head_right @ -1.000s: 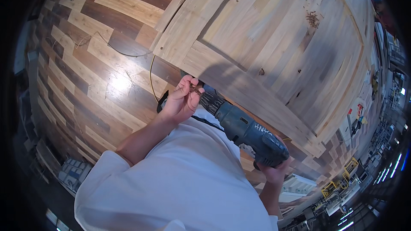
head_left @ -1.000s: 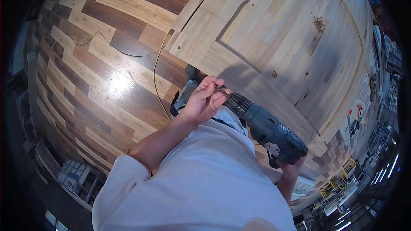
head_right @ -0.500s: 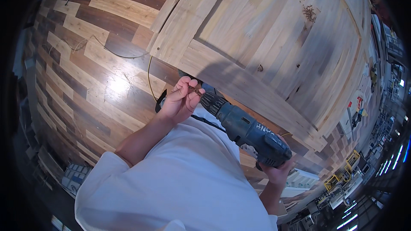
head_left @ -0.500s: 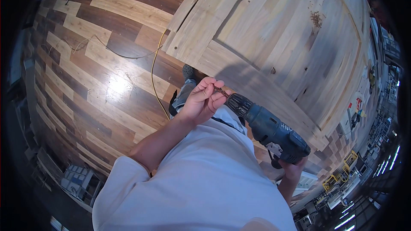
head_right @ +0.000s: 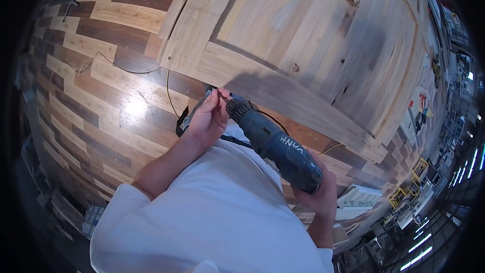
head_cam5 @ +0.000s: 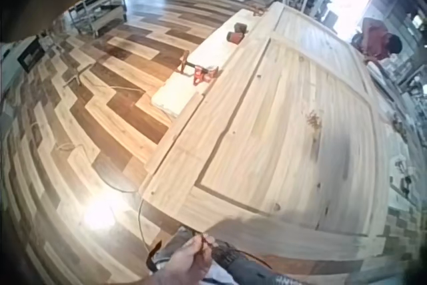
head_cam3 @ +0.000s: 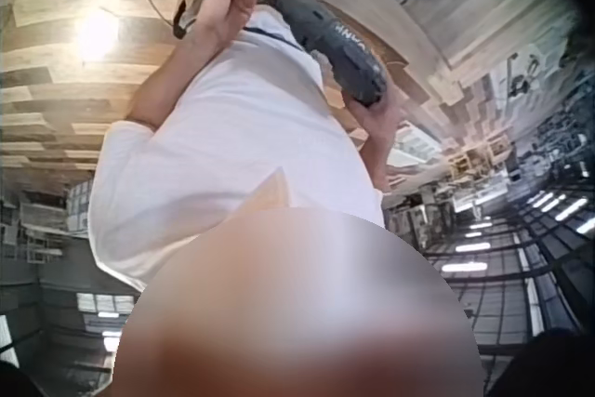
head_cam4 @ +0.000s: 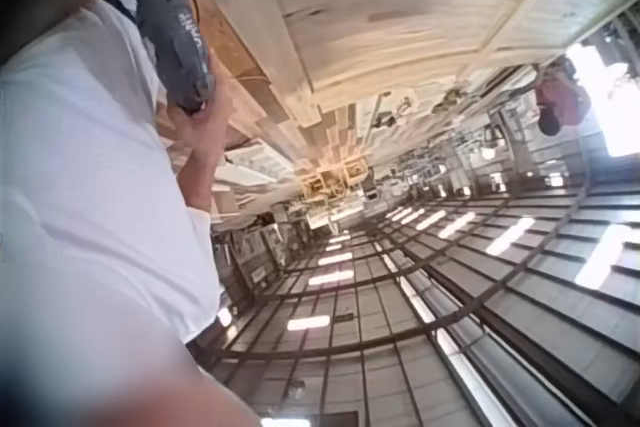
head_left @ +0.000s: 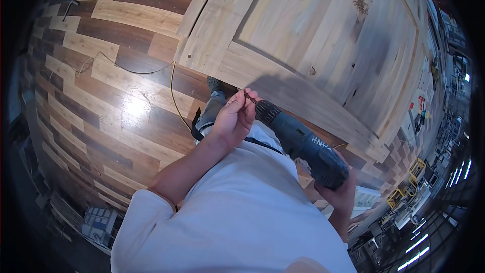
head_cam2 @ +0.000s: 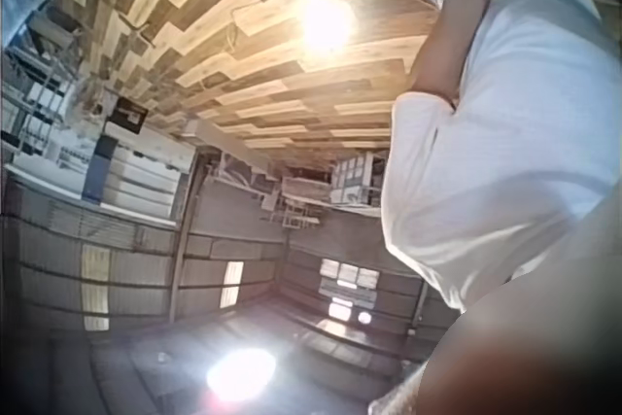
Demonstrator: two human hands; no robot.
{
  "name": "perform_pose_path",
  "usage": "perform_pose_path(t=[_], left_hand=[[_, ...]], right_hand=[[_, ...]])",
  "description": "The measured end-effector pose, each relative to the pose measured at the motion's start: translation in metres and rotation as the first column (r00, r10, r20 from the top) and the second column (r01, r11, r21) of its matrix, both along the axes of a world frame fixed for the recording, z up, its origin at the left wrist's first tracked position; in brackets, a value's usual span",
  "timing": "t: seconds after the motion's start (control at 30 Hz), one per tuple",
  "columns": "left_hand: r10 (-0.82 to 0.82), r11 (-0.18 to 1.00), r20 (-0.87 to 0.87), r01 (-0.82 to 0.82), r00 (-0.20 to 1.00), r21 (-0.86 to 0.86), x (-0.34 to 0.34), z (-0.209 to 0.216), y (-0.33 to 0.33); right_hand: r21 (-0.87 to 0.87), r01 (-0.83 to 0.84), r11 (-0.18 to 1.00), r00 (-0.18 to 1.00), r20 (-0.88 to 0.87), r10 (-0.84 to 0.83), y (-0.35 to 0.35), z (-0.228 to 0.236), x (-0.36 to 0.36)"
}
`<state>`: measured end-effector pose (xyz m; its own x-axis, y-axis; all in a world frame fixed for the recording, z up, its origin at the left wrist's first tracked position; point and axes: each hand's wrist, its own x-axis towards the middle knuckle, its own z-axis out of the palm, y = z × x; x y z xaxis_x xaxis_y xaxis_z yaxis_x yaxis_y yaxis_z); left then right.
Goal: Assembling a wooden door frame by drilling screws into the wooden joints.
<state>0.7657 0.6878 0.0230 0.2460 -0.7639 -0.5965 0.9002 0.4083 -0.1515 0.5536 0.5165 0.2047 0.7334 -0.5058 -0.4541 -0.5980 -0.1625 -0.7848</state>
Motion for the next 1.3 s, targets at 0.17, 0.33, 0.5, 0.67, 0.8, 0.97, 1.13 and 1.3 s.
perform_pose_path(t=[0.17, 0.33, 0.5, 0.67, 0.8, 0.97, 1.13, 1.3], left_hand=[[0.086, 0.995, 0.018, -0.087, 0.996, 0.054, -0.001, 0.003, -0.013], [0.158, 0.987, 0.018, -0.159, 0.987, 0.015, 0.000, -0.006, -0.019], [0.160, 0.985, -0.045, -0.156, 0.986, 0.078, 0.002, -0.017, -0.019], [0.139, 0.983, -0.059, -0.131, 0.989, 0.128, 0.007, -0.014, -0.025], [0.141, 0.976, -0.095, -0.122, 0.985, 0.183, 0.010, -0.015, -0.025], [0.142, 0.967, -0.111, -0.114, 0.984, 0.228, 0.013, -0.014, -0.027], [0.138, 0.971, -0.120, -0.110, 0.983, 0.214, 0.015, -0.013, -0.032], [0.142, 0.969, -0.138, -0.109, 0.980, 0.224, 0.016, -0.013, -0.031]], right_hand=[[0.212, 0.204, 0.956, 0.977, 0.013, -0.212, 0.009, -0.016, -0.012], [0.300, 0.301, 0.905, 0.949, 0.000, -0.316, 0.017, -0.015, 0.007], [0.214, 0.179, 0.960, 0.983, 0.002, -0.184, 0.015, -0.007, 0.033], [0.072, 0.184, 0.980, 0.983, -0.030, -0.182, 0.019, 0.005, 0.053], [-0.020, 0.037, 0.999, 0.999, -0.039, -0.038, 0.013, 0.009, 0.062], [-0.047, -0.018, 0.999, 0.997, -0.070, 0.015, 0.016, 0.018, 0.074], [-0.116, -0.058, 0.991, 0.992, -0.118, 0.044, 0.019, 0.031, 0.087], [-0.207, -0.204, 0.957, 0.971, -0.165, 0.172, 0.014, 0.033, 0.101]])
